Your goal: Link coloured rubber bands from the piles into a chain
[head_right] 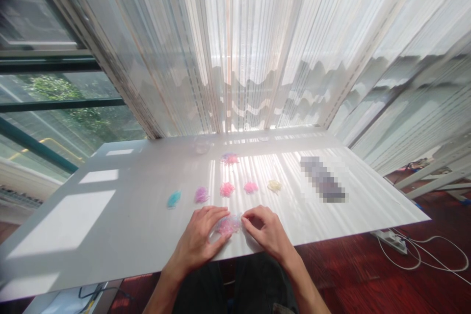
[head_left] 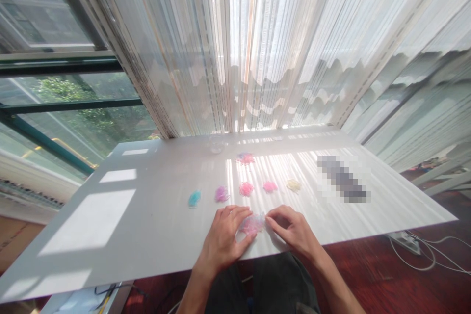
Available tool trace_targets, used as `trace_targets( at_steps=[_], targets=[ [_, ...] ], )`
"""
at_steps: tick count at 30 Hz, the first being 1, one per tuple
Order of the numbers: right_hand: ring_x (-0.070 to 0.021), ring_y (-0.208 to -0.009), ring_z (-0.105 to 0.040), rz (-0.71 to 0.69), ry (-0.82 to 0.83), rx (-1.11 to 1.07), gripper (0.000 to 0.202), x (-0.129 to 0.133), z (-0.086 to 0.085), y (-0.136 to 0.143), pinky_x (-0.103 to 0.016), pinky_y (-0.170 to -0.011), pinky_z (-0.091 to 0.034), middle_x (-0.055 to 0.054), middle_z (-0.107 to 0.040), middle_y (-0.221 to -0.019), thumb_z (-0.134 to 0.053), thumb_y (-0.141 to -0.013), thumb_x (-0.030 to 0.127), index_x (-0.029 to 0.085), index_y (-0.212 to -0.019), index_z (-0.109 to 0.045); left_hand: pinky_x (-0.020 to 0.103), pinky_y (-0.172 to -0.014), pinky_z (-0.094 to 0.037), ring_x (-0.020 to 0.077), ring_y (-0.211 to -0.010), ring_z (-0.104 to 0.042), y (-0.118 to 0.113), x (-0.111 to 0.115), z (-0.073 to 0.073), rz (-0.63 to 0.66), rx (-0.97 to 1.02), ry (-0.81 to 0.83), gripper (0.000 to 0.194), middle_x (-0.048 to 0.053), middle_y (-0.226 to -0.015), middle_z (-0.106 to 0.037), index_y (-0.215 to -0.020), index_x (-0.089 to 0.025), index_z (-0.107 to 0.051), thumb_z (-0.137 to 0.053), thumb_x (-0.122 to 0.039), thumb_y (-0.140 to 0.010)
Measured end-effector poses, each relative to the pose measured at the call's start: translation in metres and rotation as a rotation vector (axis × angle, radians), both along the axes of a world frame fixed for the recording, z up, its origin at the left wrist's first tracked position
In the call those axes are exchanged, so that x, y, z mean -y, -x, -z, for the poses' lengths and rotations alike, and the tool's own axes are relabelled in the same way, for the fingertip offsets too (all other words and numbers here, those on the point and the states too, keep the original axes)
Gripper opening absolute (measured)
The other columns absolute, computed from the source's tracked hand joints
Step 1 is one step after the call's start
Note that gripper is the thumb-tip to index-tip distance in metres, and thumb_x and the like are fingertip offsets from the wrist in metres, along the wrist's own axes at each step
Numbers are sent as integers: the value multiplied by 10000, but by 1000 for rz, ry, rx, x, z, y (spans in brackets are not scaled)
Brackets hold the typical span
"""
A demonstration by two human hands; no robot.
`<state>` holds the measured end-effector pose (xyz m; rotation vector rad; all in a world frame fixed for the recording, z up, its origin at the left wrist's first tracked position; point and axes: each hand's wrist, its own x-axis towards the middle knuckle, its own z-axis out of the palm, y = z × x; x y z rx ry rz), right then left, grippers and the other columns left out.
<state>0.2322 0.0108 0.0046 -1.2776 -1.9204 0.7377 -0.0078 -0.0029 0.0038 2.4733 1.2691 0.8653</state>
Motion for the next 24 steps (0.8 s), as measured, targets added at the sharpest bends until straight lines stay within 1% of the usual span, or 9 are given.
trace_targets(
  at_steps=[5, 10, 13, 17, 21, 24],
  targets=[
    [-216, -793, -691, -8, 1, 14, 228, 0, -1, 0, -347, -759, -537, -46, -752, -854, -602, -961, 391, 222, -897, -742, 506, -993, -524, 312, -1199, -633, -1, -1, -4, 16, 37, 5, 443, 119, -1331, -683, -1349, -231, -584, -706, -340, -937],
    [-220, -796, -689, -7, 2, 18, 223, 1, 0, -1, -352, -754, -537, -47, -750, -856, -605, -958, 387, 220, -898, -740, 506, -1034, -513, 296, -1213, -616, -15, -10, -9, 97, 97, -11, 478, 117, -1321, -687, -1370, -236, -568, -719, -307, -922],
    [-221, -803, -692, -5, -7, 2, 216, 1, 2, -2, -352, -760, -544, -47, -755, -858, -615, -955, 387, 225, -899, -745, 501, -998, -530, 289, -1173, -633, -25, -15, -8, 123, 109, 4, 393, 100, -1264, -720, -1300, -245, -627, -707, -258, -916],
    [-220, -814, -696, -16, 0, -2, 225, 1, 2, -2, -351, -776, -550, -44, -760, -867, -618, -960, 404, 228, -905, -747, 472, -938, -546, 273, -1105, -653, -30, -19, -6, 96, 131, 19, 268, 80, -1163, -757, -1174, -241, -705, -656, -184, -917],
    [-223, -819, -691, -17, 1, 1, 235, 1, 0, -2, -354, -777, -542, -45, -758, -873, -607, -968, 412, 231, -905, -743, 455, -900, -540, 259, -1052, -665, -31, -20, -5, 78, 135, 27, 166, 58, -1100, -772, -1058, -245, -738, -648, -184, -932],
    [-220, -811, -687, -15, 8, 1, 224, 1, 0, -1, -346, -762, -534, -39, -749, -868, -603, -968, 396, 230, -901, -737, 447, -887, -528, 252, -1026, -670, -31, -20, -5, 74, 147, 36, 123, 53, -1077, -775, -1022, -238, -734, -650, -193, -944]
  ],
)
